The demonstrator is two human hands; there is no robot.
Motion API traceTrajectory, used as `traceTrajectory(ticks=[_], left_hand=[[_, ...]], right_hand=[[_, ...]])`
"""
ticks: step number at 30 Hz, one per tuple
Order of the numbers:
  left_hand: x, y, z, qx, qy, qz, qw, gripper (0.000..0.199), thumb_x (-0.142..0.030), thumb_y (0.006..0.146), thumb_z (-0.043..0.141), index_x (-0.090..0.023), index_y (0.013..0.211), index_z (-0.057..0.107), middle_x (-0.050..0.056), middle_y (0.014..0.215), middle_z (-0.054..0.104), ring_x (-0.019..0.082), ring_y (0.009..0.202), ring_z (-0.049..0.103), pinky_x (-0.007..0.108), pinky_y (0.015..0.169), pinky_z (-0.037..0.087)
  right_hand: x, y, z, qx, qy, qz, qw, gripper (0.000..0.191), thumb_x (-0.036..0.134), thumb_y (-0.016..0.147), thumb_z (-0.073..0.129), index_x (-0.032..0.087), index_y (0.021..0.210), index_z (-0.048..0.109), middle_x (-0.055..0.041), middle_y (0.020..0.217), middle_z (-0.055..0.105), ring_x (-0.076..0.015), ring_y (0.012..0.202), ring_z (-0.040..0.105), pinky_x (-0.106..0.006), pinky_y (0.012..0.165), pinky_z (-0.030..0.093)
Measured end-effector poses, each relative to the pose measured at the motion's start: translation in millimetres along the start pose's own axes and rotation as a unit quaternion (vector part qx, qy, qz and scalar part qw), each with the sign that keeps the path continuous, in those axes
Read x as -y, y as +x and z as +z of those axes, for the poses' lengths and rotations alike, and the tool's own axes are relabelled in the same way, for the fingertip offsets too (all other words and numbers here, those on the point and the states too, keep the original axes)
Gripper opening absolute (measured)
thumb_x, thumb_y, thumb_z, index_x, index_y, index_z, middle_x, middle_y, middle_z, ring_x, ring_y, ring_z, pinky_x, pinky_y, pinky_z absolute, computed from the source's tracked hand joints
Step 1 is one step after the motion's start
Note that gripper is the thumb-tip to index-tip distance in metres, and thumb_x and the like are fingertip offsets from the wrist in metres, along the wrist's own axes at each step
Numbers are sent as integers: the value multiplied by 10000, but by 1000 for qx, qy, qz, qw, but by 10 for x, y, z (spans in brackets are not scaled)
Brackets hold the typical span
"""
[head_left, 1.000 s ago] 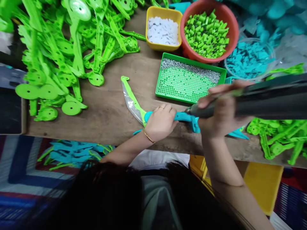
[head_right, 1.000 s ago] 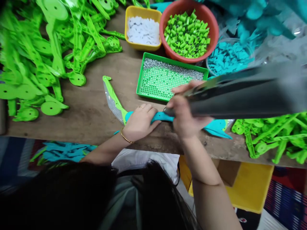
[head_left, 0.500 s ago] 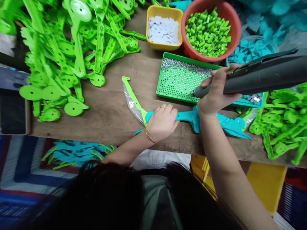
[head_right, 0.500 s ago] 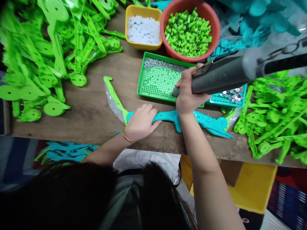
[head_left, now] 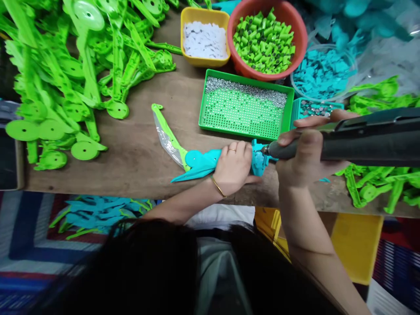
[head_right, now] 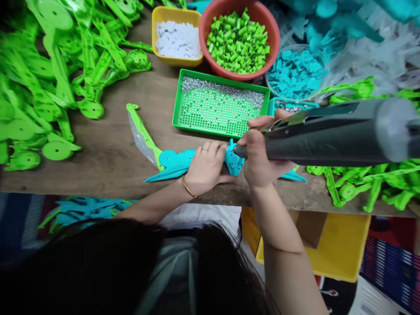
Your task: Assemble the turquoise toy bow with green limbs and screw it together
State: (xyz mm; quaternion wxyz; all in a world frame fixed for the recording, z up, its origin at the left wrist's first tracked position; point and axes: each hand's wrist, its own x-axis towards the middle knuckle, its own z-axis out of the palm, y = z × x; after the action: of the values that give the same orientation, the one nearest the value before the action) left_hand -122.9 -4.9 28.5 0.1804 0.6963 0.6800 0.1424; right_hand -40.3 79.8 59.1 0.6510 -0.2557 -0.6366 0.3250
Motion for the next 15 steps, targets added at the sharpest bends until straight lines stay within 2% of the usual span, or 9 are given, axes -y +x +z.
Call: traceTrajectory(ticks=[6, 9, 11, 13, 15], left_hand=[[23, 24, 52, 1, 31, 1, 1000, 935, -705, 675, 690, -69, 1320, 459, 134, 1171, 554, 282, 1064, 492, 368, 901, 369], [4, 29, 72, -4, 43, 6, 999, 961, -719, 665, 688, -56, 1321, 455, 145, 1181, 551, 282, 1064, 485, 365, 898, 362], [6, 27, 64, 1, 51, 15, 999, 947, -703, 667, 701, -53, 1312, 460, 145, 1167, 553, 280, 1049, 488, 364, 880, 366], [36, 13, 30, 8, 59, 21, 998, 941, -683, 672, 712, -50, 1319, 455, 140, 1142, 554, 280, 1024, 493, 366, 861, 370], [90, -15, -16, 10, 70, 21, 997, 957, -672, 680, 713, -37, 1341, 439, 149, 1137, 554, 286, 1013, 494, 368, 854, 371]], right_hand=[[-193, -133, -8, 28, 23, 52, 998, 282, 284, 798, 722, 319, 1056, 614, 85, 684, 531, -28, 461, 510, -160, 430, 441], [-186, -167, -9, 18, -1, 81, 997, 323, 377, 769, 741, 345, 1060, 603, 88, 650, 504, -71, 478, 534, -213, 442, 462], [-145, -117, 21, 20, -19, 91, 995, 322, 404, 760, 743, 327, 1039, 601, 87, 660, 548, -78, 468, 537, -225, 435, 455], [-120, -4, 94, -1, -23, 83, 996, 311, 384, 761, 741, 293, 1027, 607, 81, 705, 613, -62, 436, 516, -211, 403, 419], [-162, 130, 197, -51, -20, 50, 997, 301, 375, 780, 716, 270, 1036, 599, 73, 773, 647, -50, 420, 502, -211, 390, 403]])
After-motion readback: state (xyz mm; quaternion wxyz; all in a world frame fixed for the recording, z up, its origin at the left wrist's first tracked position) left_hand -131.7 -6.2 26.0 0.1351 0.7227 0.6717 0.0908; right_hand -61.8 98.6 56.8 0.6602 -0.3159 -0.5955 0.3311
